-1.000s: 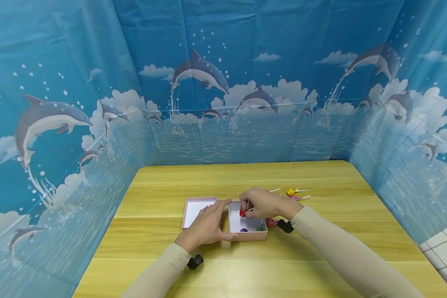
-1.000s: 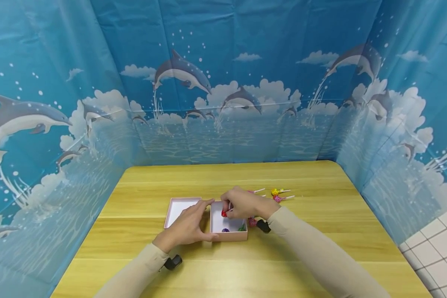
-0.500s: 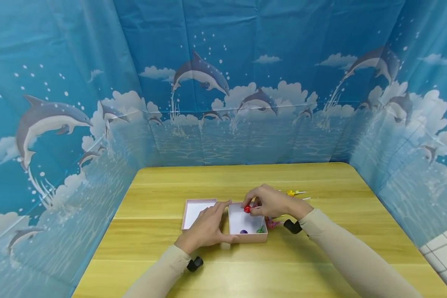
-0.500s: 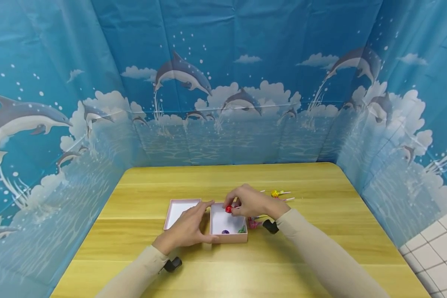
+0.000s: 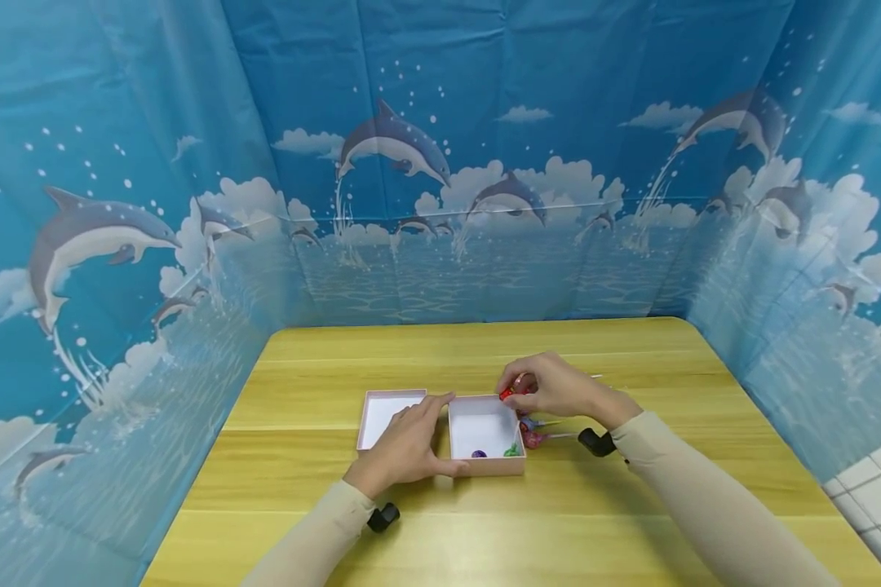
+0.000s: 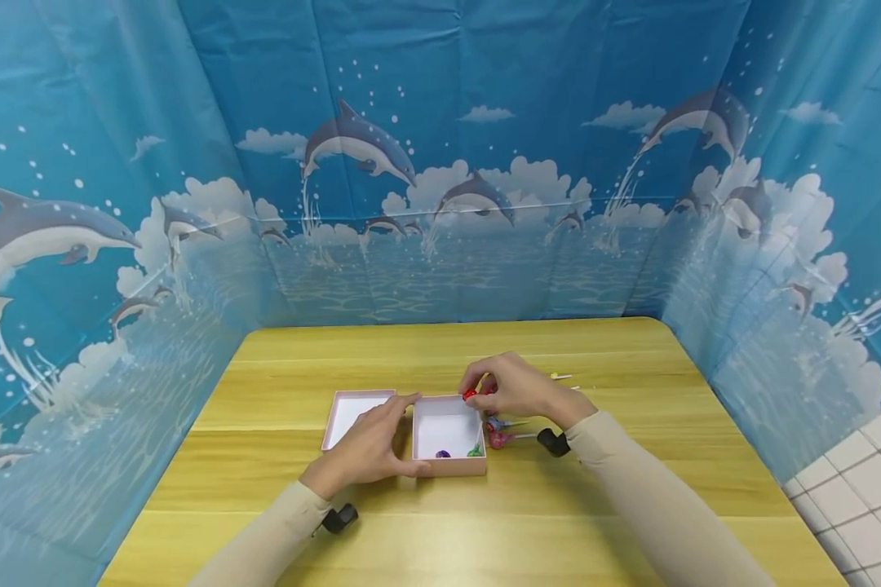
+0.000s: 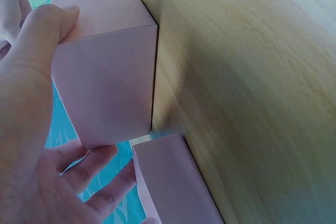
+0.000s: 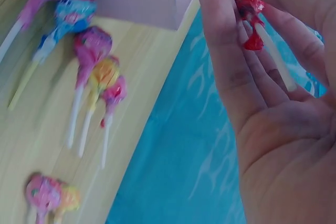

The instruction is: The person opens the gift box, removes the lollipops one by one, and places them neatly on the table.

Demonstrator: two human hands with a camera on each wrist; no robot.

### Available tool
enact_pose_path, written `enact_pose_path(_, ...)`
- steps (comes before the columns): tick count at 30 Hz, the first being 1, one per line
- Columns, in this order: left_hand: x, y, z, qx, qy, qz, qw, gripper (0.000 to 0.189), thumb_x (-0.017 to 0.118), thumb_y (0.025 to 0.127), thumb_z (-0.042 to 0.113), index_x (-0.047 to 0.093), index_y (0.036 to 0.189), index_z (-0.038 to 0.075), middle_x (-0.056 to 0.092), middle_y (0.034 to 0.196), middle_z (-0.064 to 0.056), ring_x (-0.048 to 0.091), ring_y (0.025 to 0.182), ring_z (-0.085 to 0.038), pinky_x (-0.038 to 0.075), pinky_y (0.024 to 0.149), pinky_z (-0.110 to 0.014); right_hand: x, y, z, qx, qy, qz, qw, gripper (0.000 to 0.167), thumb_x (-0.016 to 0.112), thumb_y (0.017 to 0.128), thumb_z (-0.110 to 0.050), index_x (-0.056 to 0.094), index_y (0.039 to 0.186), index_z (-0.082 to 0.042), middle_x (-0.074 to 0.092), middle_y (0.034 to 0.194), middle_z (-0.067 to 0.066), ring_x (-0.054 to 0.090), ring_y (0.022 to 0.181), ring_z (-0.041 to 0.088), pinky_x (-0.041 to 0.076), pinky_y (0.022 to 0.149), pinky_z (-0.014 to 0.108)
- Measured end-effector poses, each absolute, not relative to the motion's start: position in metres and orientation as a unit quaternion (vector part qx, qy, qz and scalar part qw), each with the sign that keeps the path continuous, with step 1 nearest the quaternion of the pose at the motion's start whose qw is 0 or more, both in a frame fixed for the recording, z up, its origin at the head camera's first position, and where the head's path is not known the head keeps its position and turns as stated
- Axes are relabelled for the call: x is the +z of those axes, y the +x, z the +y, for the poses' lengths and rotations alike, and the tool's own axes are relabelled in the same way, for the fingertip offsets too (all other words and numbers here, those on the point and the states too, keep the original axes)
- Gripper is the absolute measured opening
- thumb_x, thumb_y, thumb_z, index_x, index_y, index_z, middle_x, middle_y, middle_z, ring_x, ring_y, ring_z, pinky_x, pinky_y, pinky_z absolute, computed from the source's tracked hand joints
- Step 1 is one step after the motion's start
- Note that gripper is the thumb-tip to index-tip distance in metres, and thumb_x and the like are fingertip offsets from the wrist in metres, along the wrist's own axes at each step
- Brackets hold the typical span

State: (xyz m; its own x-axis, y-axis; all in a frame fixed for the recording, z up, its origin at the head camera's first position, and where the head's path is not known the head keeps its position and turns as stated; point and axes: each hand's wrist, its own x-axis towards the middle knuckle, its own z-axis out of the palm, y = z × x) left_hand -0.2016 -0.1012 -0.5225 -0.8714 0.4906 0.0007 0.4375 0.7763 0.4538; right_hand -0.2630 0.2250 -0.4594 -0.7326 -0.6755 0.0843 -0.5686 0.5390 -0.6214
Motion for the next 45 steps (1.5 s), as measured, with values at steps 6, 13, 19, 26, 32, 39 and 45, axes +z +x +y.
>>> enact_pose_path(6,-0.523,-0.202,-0.103,0.225,0.253,0.939,0.057,0.122,0.091,0.091,0.073,0.034,0.184,0.018,0.048,0.185,-0.011,0.05,0.17,-0.042,0.041,0.139,-0.069,-0.458,-0.261,0.242,-0.328,-0.335,0.881,0.062,0.017,0.087,0.107,-0.016,0.086,0.123,-0.022,0.086,0.116,-0.003,0.08,0.092,0.005,0.069,0.087,0.029)
enact_pose_path(13,-0.525,-0.201,-0.104,0.227,0.246,0.941,0.058,0.122,0.091,0.092,0.073,0.033,0.185,0.02,0.047,0.186,-0.01,0.044,0.174,-0.042,0.039,0.141,-0.069,-0.463,-0.262,0.259,-0.329,-0.312,0.89,0.059,0.026,0.087,0.107,-0.016,0.086,0.134,-0.016,0.086,0.121,0.0,0.079,0.094,0.005,0.067,0.083,0.027)
enact_pose_path(19,-0.526,-0.201,-0.105,0.227,0.249,0.94,0.055,0.122,0.092,0.092,0.073,0.034,0.184,0.019,0.048,0.185,-0.01,0.049,0.17,-0.041,0.041,0.139,-0.069,-0.469,-0.262,0.275,-0.329,-0.303,0.893,0.053,0.022,0.087,0.107,-0.017,0.086,0.129,-0.016,0.084,0.121,0.002,0.08,0.096,0.006,0.068,0.086,0.028)
enact_pose_path(26,-0.525,-0.2,-0.105,0.223,0.25,0.941,0.053,0.121,0.09,0.092,0.075,0.034,0.185,0.02,0.047,0.186,-0.01,0.049,0.171,-0.042,0.04,0.14,-0.068,-0.474,-0.264,0.29,-0.327,-0.293,0.897,0.043,0.021,0.089,0.106,-0.018,0.085,0.126,-0.021,0.084,0.12,0.0,0.08,0.099,0.007,0.071,0.09,0.034)
enact_pose_path(32,-0.525,-0.201,-0.104,0.22,0.252,0.941,0.049,0.122,0.09,0.092,0.075,0.033,0.185,0.02,0.048,0.185,-0.01,0.048,0.172,-0.041,0.041,0.14,-0.068,-0.48,-0.266,0.301,-0.323,-0.287,0.901,0.038,0.023,0.089,0.105,-0.015,0.085,0.128,-0.016,0.085,0.117,-0.001,0.081,0.099,0.008,0.071,0.091,0.031)
enact_pose_path(39,-0.523,-0.2,-0.102,0.222,0.252,0.941,0.052,0.122,0.091,0.092,0.074,0.033,0.185,0.019,0.048,0.185,-0.01,0.047,0.172,-0.041,0.04,0.14,-0.068,-0.487,-0.267,0.315,-0.317,-0.288,0.903,0.025,0.024,0.09,0.104,-0.011,0.085,0.127,-0.007,0.085,0.116,0.0,0.078,0.097,0.007,0.071,0.09,0.036)
enact_pose_path(45,-0.521,-0.2,-0.102,0.222,0.253,0.94,0.051,0.122,0.092,0.091,0.074,0.034,0.184,0.019,0.047,0.186,-0.01,0.047,0.172,-0.042,0.04,0.14,-0.068,-0.492,-0.268,0.325,-0.321,-0.289,0.902,0.021,0.023,0.091,0.103,-0.012,0.086,0.125,-0.008,0.084,0.113,-0.002,0.078,0.099,0.007,0.072,0.09,0.041)
